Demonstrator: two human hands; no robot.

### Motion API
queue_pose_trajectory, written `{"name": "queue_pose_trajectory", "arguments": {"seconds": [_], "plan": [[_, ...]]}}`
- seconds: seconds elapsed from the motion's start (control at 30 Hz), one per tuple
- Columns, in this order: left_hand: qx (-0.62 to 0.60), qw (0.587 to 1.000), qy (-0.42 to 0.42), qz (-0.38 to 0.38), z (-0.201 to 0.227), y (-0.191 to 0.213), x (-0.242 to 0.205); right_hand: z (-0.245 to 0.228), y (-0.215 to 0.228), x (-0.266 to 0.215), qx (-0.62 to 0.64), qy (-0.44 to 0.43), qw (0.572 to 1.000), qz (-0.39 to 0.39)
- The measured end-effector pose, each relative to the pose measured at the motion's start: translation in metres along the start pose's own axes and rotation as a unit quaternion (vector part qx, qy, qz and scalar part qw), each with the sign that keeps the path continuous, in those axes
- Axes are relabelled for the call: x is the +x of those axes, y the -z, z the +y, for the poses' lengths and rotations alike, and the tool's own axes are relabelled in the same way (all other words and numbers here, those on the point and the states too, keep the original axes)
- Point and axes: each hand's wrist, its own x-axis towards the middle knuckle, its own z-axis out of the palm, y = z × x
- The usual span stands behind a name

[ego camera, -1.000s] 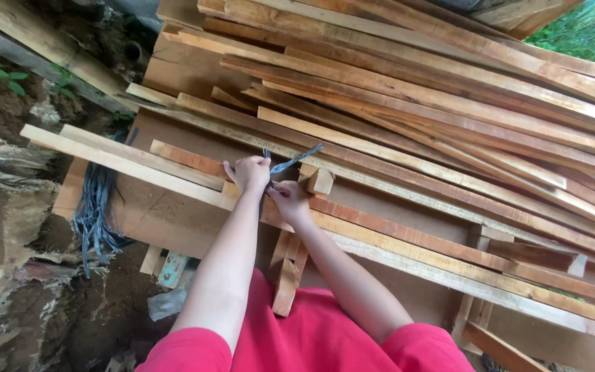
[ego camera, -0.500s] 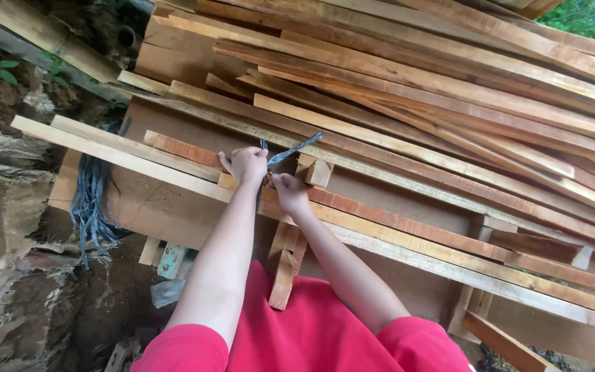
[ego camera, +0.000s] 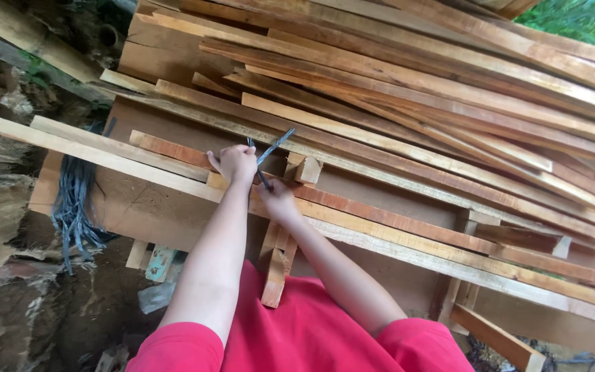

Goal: Tying together thin wood planks using black strips to bundle them.

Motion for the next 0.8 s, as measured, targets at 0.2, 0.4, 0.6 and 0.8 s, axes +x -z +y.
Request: {"name": "queue_pose_trajectory", "arguments": {"seconds": [0.2, 0.4, 0.6, 0.8], "plan": [[-0.086, 0.994, -0.057, 0.032, 0.001, 0.024, -0.023, -0.077, 0.033, -0.071, -0.072, 0.231, 0.969, 0.050], [-0.038, 0.933, -0.331, 0.135, -0.051, 0.057, -0.071, -0.056, 0.033, -0.054, -0.374, 0.447, 0.804, 0.116], [0.084, 0.938, -0.336, 0.032, -0.071, 0.068, -0.089, -0.015, 0.026, -0.017, -0.484, 0.508, 0.694, 0.164], [0.051, 0.933, -0.355, 0.021, -0.077, 0.070, -0.087, -0.022, 0.033, -0.020, -0.518, 0.419, 0.744, 0.041]]}}
